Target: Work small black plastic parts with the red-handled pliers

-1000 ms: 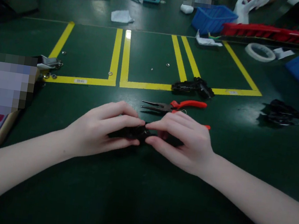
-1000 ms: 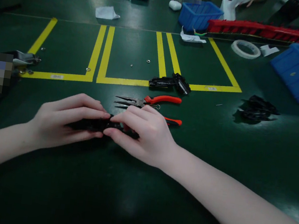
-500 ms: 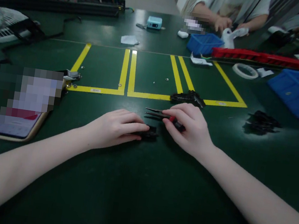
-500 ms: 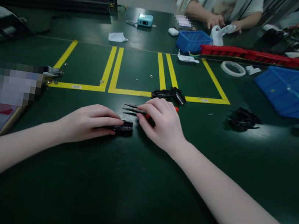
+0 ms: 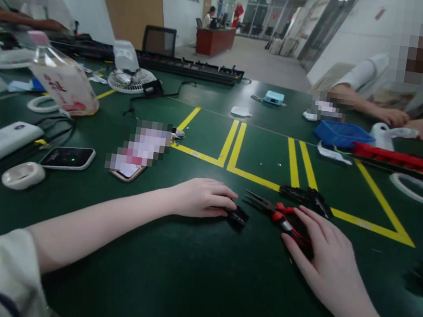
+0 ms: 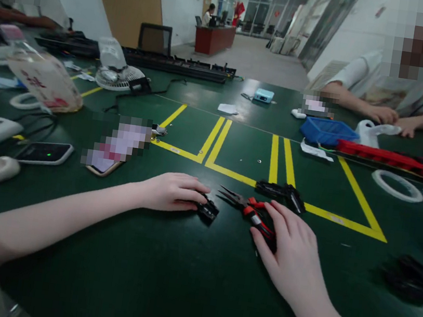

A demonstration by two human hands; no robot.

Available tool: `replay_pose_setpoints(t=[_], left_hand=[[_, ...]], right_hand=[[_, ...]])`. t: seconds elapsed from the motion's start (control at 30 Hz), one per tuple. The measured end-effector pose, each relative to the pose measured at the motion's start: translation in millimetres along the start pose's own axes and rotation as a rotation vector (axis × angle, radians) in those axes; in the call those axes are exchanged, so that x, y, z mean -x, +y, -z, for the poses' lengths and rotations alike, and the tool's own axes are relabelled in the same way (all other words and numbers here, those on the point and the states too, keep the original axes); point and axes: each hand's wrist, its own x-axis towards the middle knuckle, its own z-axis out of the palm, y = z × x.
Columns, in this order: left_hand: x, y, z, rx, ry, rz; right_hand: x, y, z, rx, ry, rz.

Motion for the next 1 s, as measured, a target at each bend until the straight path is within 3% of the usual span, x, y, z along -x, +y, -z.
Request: replay_pose_setpoints(t=[0.13,0.27,0.47,1.0], left_hand=[[-2.2,8.4,-2.5,0.206,0.004,0.139],[-4.7,16.4,-3.2,0.314,0.016,0.227],[-8.0,15.7,-1.8,0.304,0.010,0.228],[-10.4,22.5,-8.3,0.212,0.008,0.216]], right_hand=[[0.3,16.4,-10.2,0.005,0.044,-0.050],[-3.1,14.9,-14.0,-0.015,0.006,-0.182],[-9.4,11.4,-11.9,-0.144,-0.095,-0.300],[-2.5,-7.9,12.8,-0.210,-0.101,-0.353]])
